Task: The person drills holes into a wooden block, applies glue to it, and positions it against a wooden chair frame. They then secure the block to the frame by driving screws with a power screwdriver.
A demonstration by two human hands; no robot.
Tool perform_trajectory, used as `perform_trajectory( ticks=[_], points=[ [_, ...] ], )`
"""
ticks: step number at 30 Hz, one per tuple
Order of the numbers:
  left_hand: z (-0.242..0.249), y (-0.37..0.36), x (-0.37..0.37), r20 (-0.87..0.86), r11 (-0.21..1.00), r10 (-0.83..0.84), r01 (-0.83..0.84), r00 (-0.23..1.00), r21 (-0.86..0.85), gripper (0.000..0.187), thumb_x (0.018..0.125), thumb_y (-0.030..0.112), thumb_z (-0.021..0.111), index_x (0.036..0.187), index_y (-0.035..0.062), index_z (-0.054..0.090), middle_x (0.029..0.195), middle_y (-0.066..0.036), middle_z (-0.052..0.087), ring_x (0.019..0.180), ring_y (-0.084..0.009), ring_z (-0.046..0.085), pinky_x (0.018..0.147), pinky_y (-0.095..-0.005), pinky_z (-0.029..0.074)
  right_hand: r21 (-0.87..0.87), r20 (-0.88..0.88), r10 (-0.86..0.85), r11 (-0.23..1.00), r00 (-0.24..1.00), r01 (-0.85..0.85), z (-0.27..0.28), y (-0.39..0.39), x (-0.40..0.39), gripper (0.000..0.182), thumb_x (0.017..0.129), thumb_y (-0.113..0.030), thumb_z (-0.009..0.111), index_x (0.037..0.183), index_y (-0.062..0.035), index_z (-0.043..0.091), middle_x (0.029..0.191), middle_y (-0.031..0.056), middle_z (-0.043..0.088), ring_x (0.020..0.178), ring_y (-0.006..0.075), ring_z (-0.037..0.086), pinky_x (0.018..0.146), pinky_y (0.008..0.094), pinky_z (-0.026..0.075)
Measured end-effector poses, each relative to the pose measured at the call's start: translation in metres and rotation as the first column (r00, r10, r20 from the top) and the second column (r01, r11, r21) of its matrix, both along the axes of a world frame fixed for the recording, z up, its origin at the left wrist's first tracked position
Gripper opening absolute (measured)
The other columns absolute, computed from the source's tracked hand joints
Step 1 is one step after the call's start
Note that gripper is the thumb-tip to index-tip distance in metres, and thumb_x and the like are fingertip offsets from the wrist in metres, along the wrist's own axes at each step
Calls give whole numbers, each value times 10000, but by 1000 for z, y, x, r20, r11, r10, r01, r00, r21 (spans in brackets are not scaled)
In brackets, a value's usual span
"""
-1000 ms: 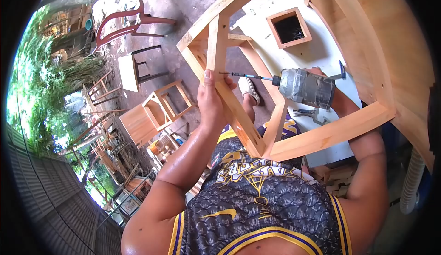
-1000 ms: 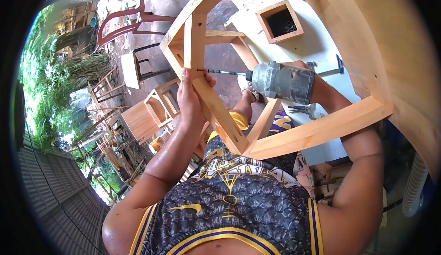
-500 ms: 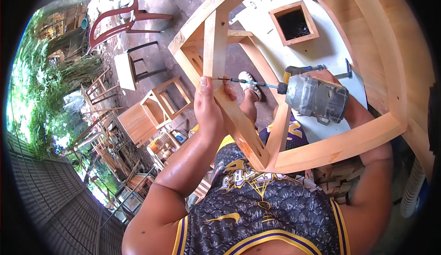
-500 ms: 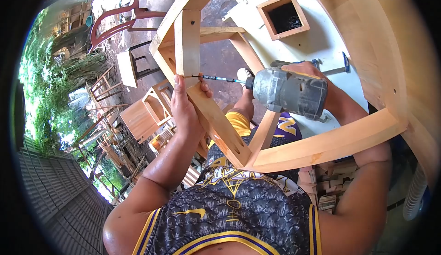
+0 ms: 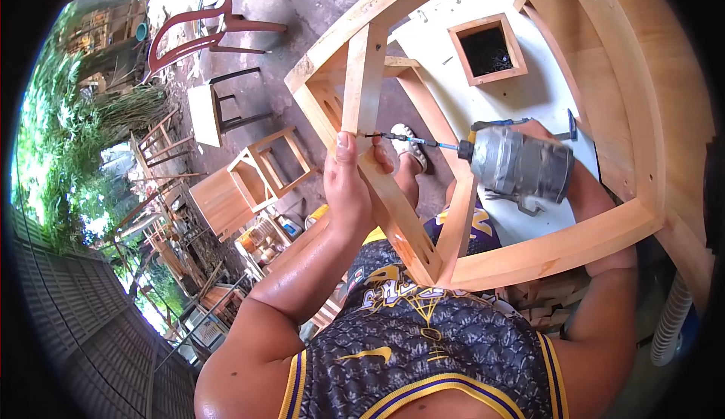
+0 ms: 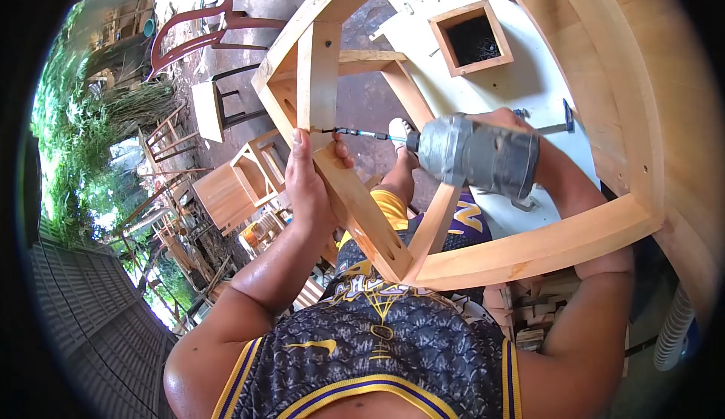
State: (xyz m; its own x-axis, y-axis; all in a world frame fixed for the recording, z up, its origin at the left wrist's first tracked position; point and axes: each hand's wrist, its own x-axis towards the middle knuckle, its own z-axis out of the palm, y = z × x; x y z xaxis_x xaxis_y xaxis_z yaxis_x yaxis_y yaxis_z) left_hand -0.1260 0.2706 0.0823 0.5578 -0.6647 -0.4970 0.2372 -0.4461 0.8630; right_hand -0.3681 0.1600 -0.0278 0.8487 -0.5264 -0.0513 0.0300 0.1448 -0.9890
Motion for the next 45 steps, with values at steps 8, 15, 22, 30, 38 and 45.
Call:
perform_trajectory(
  ticks=[8, 15, 22, 30, 38, 45],
  points=[
    [-2, 1, -1, 23, 1000, 21, -21, 999, 4, 452, 991, 422, 396, 949, -8, 529, 716, -67, 537, 636, -147, 523, 564, -279, 444, 13, -15, 26, 1000, 1000, -26, -6, -22, -9, 290, 765, -103, 732, 1026, -3, 651, 886, 81, 668, 774, 159, 642, 720, 288, 524],
    [-6, 2, 3, 9, 1000, -11, 11, 1000, -6, 490, 978, 471, 422, 961, -1, 550, 736, -55, 532, 641, -142, 525, 577, -279, 465, 37, -28, 39, 999, 999, -38, -25, -39, -27, 301, 770, -98, 729, 1042, -1, 648, 889, 77, 669, 780, 152, 645, 719, 281, 526],
    [-7, 4, 3, 7, 999, 33, -33, 999, 39, 539, 976, 486, 416, 1051, -30, 554, 924, -141, 620, 876, -207, 605, 784, -359, 509, 81, -49, 74, 994, 996, -70, 0, -12, -6, 311, 774, -94, 727, 1059, 1, 645, 892, 73, 670, 785, 145, 649, 718, 274, 528],
    [-13, 8, 8, 85, 998, -54, 52, 995, 21, 592, 972, 509, 403, 1042, -51, 583, 966, -160, 636, 924, -228, 604, 840, -391, 487, 120, -68, 114, 987, 991, -105, -11, -28, -4, 323, 779, -88, 724, 1078, 4, 641, 895, 68, 672, 791, 137, 652, 717, 267, 530],
    [-11, 6, 6, 54, 999, -29, 28, 998, 23, 592, 974, 514, 403, 1067, -46, 572, 973, -146, 629, 937, -222, 594, 846, -391, 483, 162, -78, 146, 978, 986, -132, 0, -19, 16, 336, 785, -83, 722, 1097, 7, 638, 899, 64, 673, 798, 129, 656, 716, 259, 533],
    [-13, 9, 9, -21, 999, 3, -4, 1000, -39, 526, 971, 458, 481, 1140, -38, 530, 966, -176, 646, 932, -242, 647, 922, -382, 509, -17, -57, 214, 976, 975, -216, 5, -31, 16, 337, 826, -84, 678, 1145, 14, 631, 916, 55, 676, 808, 104, 646, 714, 248, 527]
  ],
)
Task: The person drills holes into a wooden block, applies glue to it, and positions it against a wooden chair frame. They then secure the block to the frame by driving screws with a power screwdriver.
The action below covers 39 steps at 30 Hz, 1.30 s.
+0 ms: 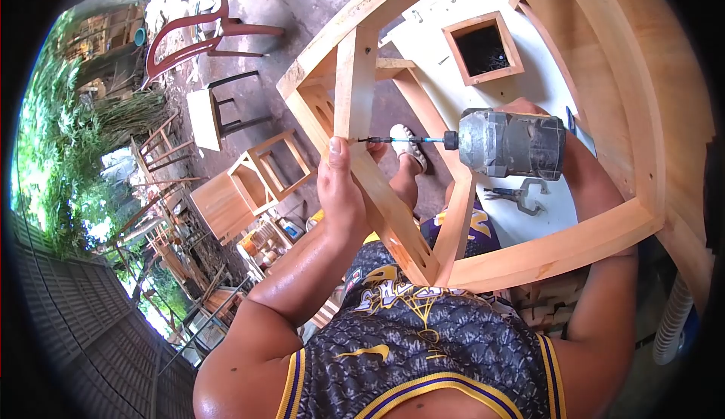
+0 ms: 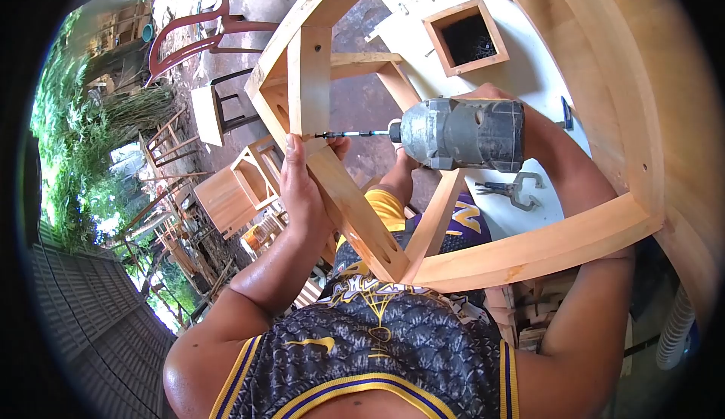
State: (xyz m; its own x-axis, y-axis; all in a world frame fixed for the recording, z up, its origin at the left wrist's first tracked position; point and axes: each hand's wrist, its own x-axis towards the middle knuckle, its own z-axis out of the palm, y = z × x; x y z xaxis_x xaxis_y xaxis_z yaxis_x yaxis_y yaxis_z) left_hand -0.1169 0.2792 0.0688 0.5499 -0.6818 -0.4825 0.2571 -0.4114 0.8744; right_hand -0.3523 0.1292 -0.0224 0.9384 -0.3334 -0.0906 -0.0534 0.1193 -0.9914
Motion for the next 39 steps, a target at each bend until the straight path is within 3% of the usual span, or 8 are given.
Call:
perform_trajectory(
  ticks=[3, 6, 22, 24, 30, 31, 33, 39],
  points=[
    [2, -2, -2, 58, 998, -38, 35, 998, 57, 575, 978, 508, 414, 1098, -34, 567, 977, -131, 631, 957, -212, 590, 856, -387, 481, 4, 26, 8, 1000, 1000, -8, 3, -3, 1, 310, 829, -75, 672, 1126, 8, 643, 932, 58, 681, 817, 108, 647, 718, 246, 524],
    [2, -2, -2, 50, 998, -37, 34, 998, 50, 573, 978, 509, 414, 1093, -29, 574, 978, -133, 634, 960, -214, 594, 854, -382, 483, 133, 8, -26, 991, 1000, 24, 1, 1, 0, 301, 832, -76, 670, 1122, 3, 646, 941, 58, 685, 820, 104, 646, 721, 246, 523],
    [13, 2, -6, 67, 999, -32, 29, 997, 45, 587, 980, 519, 399, 1090, -26, 584, 973, -144, 640, 948, -221, 611, 867, -386, 483, 196, -67, 4, 981, 998, 9, 29, -6, 2, 351, 768, -68, 734, 1114, -41, 675, 1038, 85, 703, 924, 142, 677, 856, 295, 544],
    [13, 3, -5, 82, 996, -69, 65, 994, 54, 585, 982, 514, 398, 1090, -31, 581, 972, -150, 643, 949, -223, 611, 859, -389, 487, 26, -48, 31, 999, 998, -30, 34, -10, 4, 353, 754, -60, 740, 1101, -43, 680, 1022, 87, 705, 927, 155, 680, 861, 299, 545],
    [15, 2, -6, 73, 997, -53, 48, 996, 63, 584, 981, 510, 401, 1080, -39, 575, 973, -153, 644, 955, -224, 610, 853, -390, 491, -162, 105, 5, 987, 995, 12, 24, -6, 4, 419, 697, -61, 774, 1104, -53, 673, 987, 78, 701, 889, 168, 680, 806, 296, 542],
    [14, 3, -6, 75, 997, -53, 49, 996, 63, 584, 981, 510, 401, 1080, -39, 575, 973, -153, 644, 955, -224, 610, 853, -390, 491, -162, 106, 4, 987, 994, 13, 23, -6, 4, 419, 697, -61, 774, 1104, -53, 673, 987, 78, 701, 889, 168, 680, 806, 296, 542],
    [12, 3, -6, 36, 999, -30, 28, 999, 40, 564, 983, 498, 406, 1088, -31, 571, 982, -151, 641, 966, -224, 606, 856, -394, 491, -324, 19, -10, 946, 1000, 15, 23, -5, 3, 432, 647, -97, 808, 1051, -48, 666, 923, 77, 686, 818, 195, 667, 752, 311, 533],
    [15, 2, -8, 31, 998, 6, -8, 1000, 69, 536, 988, 471, 409, 1097, -30, 565, 985, -153, 634, 983, -226, 600, 865, -397, 489, -283, 119, -41, 956, 992, 74, 3, 1, 9, 435, 596, -116, 824, 978, -33, 634, 864, 86, 659, 779, 250, 640, 731, 336, 527]
  ],
)
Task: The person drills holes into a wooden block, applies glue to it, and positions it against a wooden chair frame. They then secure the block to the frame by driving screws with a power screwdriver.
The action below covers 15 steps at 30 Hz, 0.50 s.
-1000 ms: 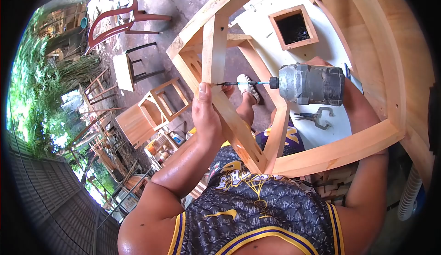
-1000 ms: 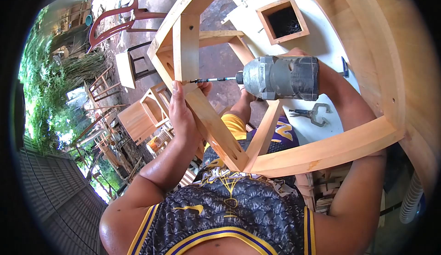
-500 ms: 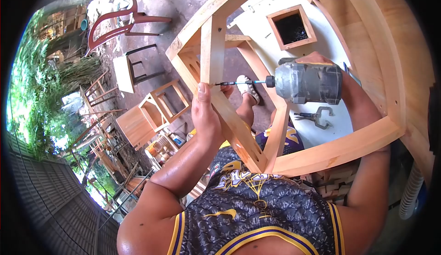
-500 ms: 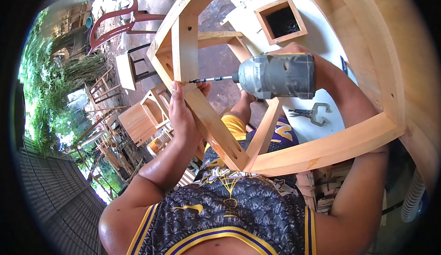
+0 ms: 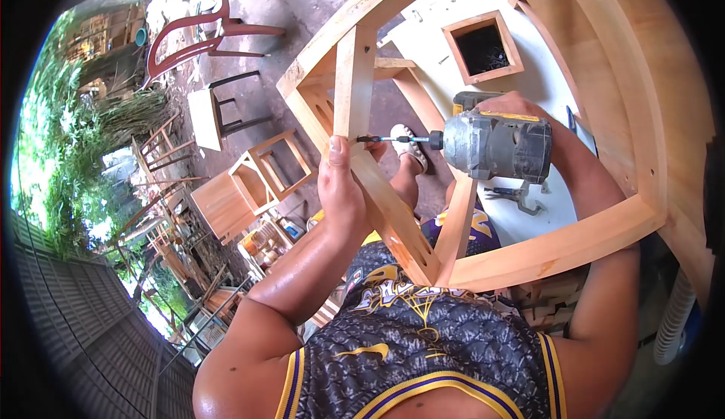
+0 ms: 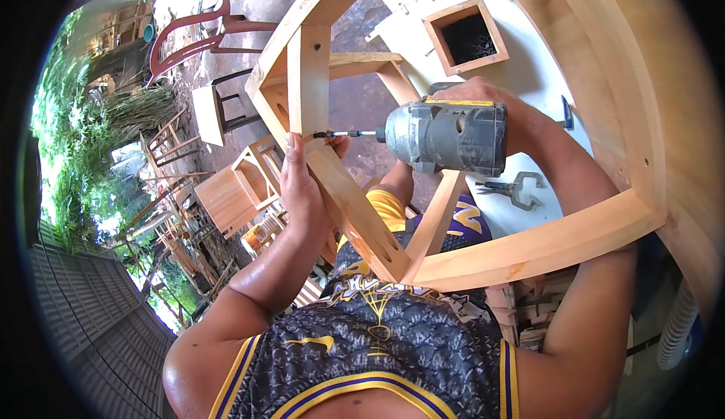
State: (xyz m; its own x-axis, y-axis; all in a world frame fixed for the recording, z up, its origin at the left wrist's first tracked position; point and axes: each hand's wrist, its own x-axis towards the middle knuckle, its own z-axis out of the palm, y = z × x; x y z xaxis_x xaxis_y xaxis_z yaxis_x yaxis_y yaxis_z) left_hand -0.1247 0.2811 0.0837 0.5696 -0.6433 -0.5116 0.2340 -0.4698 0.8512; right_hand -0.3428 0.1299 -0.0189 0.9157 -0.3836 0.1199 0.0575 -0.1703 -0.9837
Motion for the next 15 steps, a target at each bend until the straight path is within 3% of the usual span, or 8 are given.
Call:
perform_trajectory(
  ticks=[3, 7, 12, 15],
  points=[
    [-1, 1, 1, 20, 1000, -18, 18, 1000, 2, 526, 991, 459, 409, 1103, -32, 560, 995, -155, 631, 984, -226, 601, 870, -390, 487, -6, 89, -24, 1000, 996, 24, -6, 5, 1, 437, 595, -99, 819, 984, -31, 631, 857, 92, 655, 780, 254, 636, 729, 334, 525],
    [-2, 1, 0, -9, 999, 26, -25, 1000, 30, 515, 997, 444, 400, 1132, -30, 548, 1015, -156, 625, 984, -234, 603, 878, -387, 485, -4, 71, -33, 999, 997, 33, -8, 8, 0, 429, 608, -99, 811, 990, -28, 628, 862, 97, 655, 785, 257, 634, 728, 337, 523],
    [1, -7, -10, -102, 986, 133, -142, 986, -87, 546, 988, 477, 409, 1168, -24, 533, 1029, -130, 623, 1003, -242, 594, 899, -394, 481, 34, 123, -37, 999, 992, 33, -8, 6, 2, 384, 638, -101, 785, 980, -23, 631, 856, 96, 652, 783, 254, 632, 721, 343, 520],
    [3, -7, -13, -182, 975, 197, -212, 963, -65, 562, 978, 495, 424, 1163, -23, 536, 1031, -117, 618, 1010, -239, 581, 891, -392, 479, 93, 66, -16, 996, 998, 10, -10, 6, 1, 386, 635, -100, 783, 985, -27, 638, 864, 98, 655, 777, 256, 629, 721, 349, 521]
  ],
)
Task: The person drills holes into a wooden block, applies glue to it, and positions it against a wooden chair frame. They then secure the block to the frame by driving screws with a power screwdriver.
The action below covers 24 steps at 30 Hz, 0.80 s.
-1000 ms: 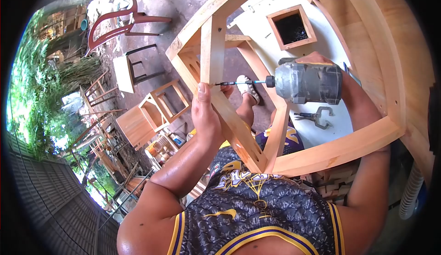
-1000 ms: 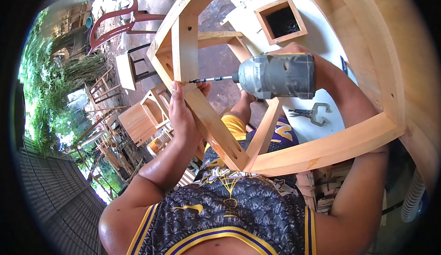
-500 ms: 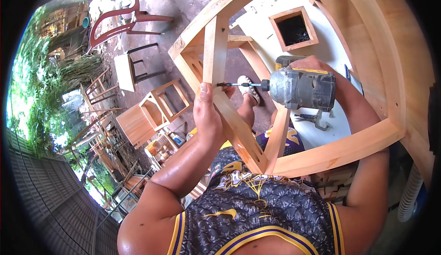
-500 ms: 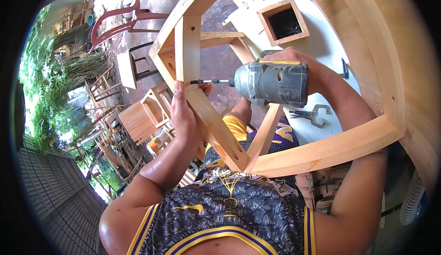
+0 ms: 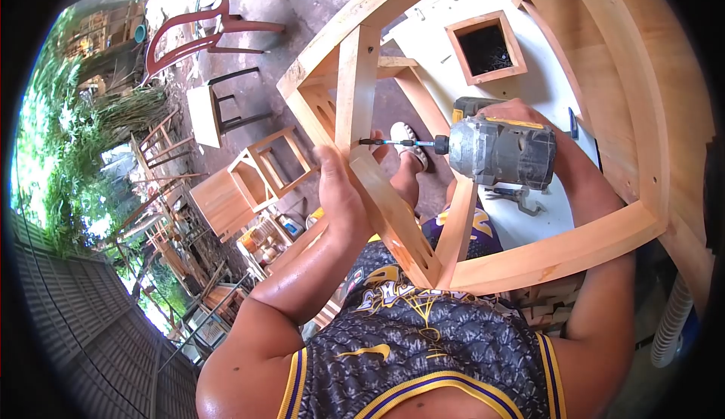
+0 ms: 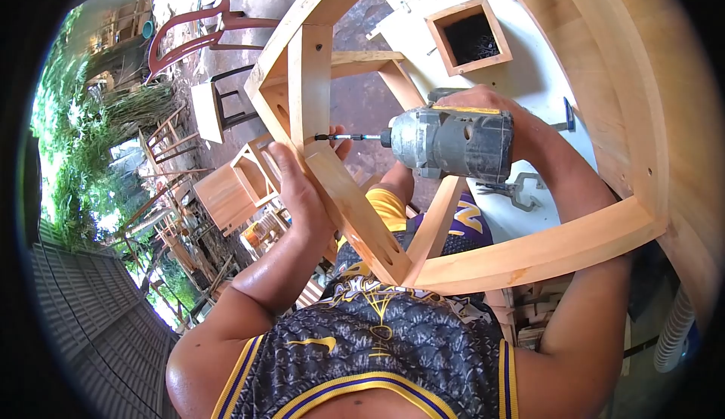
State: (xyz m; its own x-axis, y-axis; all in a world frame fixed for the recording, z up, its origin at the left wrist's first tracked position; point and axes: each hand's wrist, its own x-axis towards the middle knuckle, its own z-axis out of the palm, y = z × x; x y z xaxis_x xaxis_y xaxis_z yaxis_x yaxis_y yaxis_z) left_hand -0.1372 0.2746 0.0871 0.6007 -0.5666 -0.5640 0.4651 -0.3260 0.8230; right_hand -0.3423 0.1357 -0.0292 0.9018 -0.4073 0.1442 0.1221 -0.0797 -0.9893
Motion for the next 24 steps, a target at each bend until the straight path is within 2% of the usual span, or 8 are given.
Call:
perform_trajectory(
  ticks=[1, 3, 13, 20, 21, 22, 23, 24],
  points=[
    [-3, 2, 3, 1, 1000, 1, -1, 1000, 1, 562, 978, 495, 424, 1163, -23, 536, 1031, -117, 618, 1010, -239, 581, 891, -392, 479, 1, 1, 1, 1000, 1000, -1, -1, 0, -1, 386, 635, -100, 783, 985, -27, 638, 864, 98, 655, 777, 256, 629, 721, 349, 521],
    [-10, 7, 12, 187, 977, -214, 210, 959, 41, 563, 972, 501, 436, 1151, -21, 543, 1025, -116, 613, 998, -229, 576, 877, -386, 479, -32, -97, 13, 999, 995, -16, -1, 1, -1, 398, 632, -101, 782, 997, -29, 640, 886, 103, 665, 792, 268, 638, 726, 351, 524],
    [-9, 6, 11, 163, 984, -180, 177, 970, 33, 521, 975, 471, 444, 1115, -20, 553, 1020, -128, 610, 1026, -231, 570, 867, -390, 479, -144, -42, -37, 989, 998, 30, 0, -4, -1, 413, 611, -110, 796, 988, -23, 651, 900, 120, 674, 801, 281, 653, 738, 338, 529],
    [2, -2, 12, -18, 987, -113, 114, 993, 114, 493, 941, 435, 457, 1203, 18, 491, 1122, -129, 540, 1075, -234, 527, 925, -428, 439, 13, -50, 47, 999, 998, -46, 14, -10, 4, 405, 688, -99, 763, 1069, -38, 641, 974, 88, 677, 869, 210, 653, 780, 312, 524],
    [1, -2, 18, -53, 981, -106, 113, 993, 159, 495, 921, 425, 472, 1225, 34, 474, 1144, -126, 526, 1090, -233, 517, 943, -427, 425, -126, -457, 148, 965, 877, -229, 34, -16, 22, 332, 757, -106, 712, 1072, -28, 642, 979, 83, 679, 864, 202, 663, 767, 330, 534],
    [-3, -2, 31, -85, 997, -77, 78, 993, 15, 552, 879, 399, 493, 1305, 54, 430, 1223, -142, 508, 1160, -251, 491, 987, -413, 386, -170, -792, 140, 884, 594, -436, 45, -20, 31, 268, 825, -113, 660, 1075, -18, 643, 985, 78, 682, 858, 194, 674, 754, 348, 544],
    [-7, -12, 47, 233, 932, -247, 296, 941, -210, 662, 866, 394, 499, 1399, 36, 339, 1325, -166, 457, 1248, -277, 442, 1048, -416, 337, -178, -793, 129, 886, 596, -428, 16, -11, 13, 268, 825, -113, 660, 1075, -18, 643, 985, 78, 682, 858, 194, 674, 754, 348, 544],
    [-11, -9, 69, 448, 954, -178, 265, 876, -140, 779, 845, 417, 535, 1451, 13, 258, 1414, -199, 387, 1335, -289, 361, 1106, -444, 257, -155, -442, -62, 988, 895, -7, -37, 10, -19, 314, 842, -125, 628, 1141, -34, 605, 1029, 72, 672, 878, 201, 675, 784, 362, 549]
  ],
)
